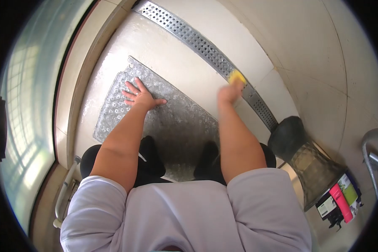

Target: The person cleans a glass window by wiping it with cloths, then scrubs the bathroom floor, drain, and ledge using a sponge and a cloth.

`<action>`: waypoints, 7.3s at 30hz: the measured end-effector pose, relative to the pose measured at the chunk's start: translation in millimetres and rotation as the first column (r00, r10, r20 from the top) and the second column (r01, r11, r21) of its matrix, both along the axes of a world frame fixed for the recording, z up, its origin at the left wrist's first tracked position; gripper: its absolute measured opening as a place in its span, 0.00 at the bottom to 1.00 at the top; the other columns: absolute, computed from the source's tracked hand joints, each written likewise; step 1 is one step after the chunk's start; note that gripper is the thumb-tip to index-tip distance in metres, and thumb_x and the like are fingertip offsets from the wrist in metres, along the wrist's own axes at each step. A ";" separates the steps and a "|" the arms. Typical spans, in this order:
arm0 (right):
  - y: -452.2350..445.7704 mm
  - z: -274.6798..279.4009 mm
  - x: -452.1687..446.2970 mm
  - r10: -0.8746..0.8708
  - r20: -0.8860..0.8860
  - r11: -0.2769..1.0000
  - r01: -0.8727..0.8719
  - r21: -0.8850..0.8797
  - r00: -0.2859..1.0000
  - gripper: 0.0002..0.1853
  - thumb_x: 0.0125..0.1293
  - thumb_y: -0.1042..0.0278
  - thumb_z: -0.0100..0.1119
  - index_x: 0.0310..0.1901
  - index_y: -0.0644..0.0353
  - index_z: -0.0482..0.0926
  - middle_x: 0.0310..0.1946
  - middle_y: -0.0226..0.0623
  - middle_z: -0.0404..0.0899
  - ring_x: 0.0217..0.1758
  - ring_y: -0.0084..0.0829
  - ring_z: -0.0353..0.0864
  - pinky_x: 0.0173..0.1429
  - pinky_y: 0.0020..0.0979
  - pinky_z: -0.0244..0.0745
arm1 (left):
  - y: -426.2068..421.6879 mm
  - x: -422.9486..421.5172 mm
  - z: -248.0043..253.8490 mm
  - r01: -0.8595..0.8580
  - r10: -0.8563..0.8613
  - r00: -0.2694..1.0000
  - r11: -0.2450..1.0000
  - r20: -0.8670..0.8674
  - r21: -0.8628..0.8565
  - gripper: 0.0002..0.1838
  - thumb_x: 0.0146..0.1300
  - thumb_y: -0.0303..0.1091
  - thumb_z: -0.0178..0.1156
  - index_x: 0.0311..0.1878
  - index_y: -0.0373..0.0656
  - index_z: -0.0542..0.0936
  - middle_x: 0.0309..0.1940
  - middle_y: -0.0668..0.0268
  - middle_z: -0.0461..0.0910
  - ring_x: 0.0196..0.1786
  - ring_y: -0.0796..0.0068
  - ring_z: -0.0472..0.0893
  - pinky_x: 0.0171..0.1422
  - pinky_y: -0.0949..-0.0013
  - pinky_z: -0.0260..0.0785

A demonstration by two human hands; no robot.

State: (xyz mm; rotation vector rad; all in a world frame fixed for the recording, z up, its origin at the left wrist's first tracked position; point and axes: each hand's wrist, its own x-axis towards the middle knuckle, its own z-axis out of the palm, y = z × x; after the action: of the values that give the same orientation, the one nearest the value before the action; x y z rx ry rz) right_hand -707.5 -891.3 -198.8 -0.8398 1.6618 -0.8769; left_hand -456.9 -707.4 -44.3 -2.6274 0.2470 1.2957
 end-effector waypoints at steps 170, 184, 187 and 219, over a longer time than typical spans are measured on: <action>97.1 276.0 265.9 0.639 0.390 0.646 -0.738 0.196 0.663 0.30 0.54 0.83 0.37 0.61 0.56 0.53 0.53 0.44 0.63 0.53 0.38 0.68 0.53 0.40 0.69 | 198.9 132.9 12.7 0.403 -0.382 0.915 0.868 0.127 -0.289 0.28 0.57 0.36 0.48 0.64 0.59 0.60 0.67 0.65 0.50 0.67 0.60 0.54 0.65 0.52 0.49; 40.5 275.1 327.0 0.380 0.502 0.823 -0.532 0.200 0.777 0.26 0.56 0.82 0.36 0.58 0.53 0.58 0.50 0.41 0.65 0.50 0.41 0.69 0.53 0.49 0.68 | 178.3 154.3 26.2 0.308 -0.329 0.924 0.942 -0.194 -0.133 0.28 0.62 0.34 0.41 0.65 0.70 0.55 0.70 0.75 0.39 0.71 0.67 0.43 0.67 0.46 0.41; 54.5 229.7 348.1 0.369 0.452 0.772 -0.539 0.337 0.812 0.23 0.56 0.81 0.38 0.55 0.53 0.61 0.48 0.40 0.66 0.49 0.41 0.69 0.53 0.49 0.66 | 176.2 173.9 14.0 0.150 -0.195 0.956 0.967 -0.218 -0.208 0.27 0.58 0.33 0.47 0.61 0.67 0.63 0.64 0.71 0.58 0.65 0.67 0.59 0.63 0.56 0.55; -26.8 133.5 469.0 0.544 0.259 0.833 -0.550 -0.056 0.798 0.26 0.55 0.86 0.46 0.56 0.57 0.57 0.47 0.36 0.66 0.48 0.31 0.69 0.49 0.34 0.70 | 121.0 170.6 105.4 0.046 0.310 0.842 0.774 0.441 -0.632 0.27 0.56 0.37 0.56 0.59 0.45 0.65 0.63 0.54 0.57 0.65 0.52 0.55 0.64 0.58 0.53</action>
State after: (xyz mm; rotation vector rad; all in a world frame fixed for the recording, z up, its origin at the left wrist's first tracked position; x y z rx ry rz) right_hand -238.6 -918.1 -65.3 -1.0656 1.0964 -0.5279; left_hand -286.3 -586.4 61.2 -3.5015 0.4638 0.4902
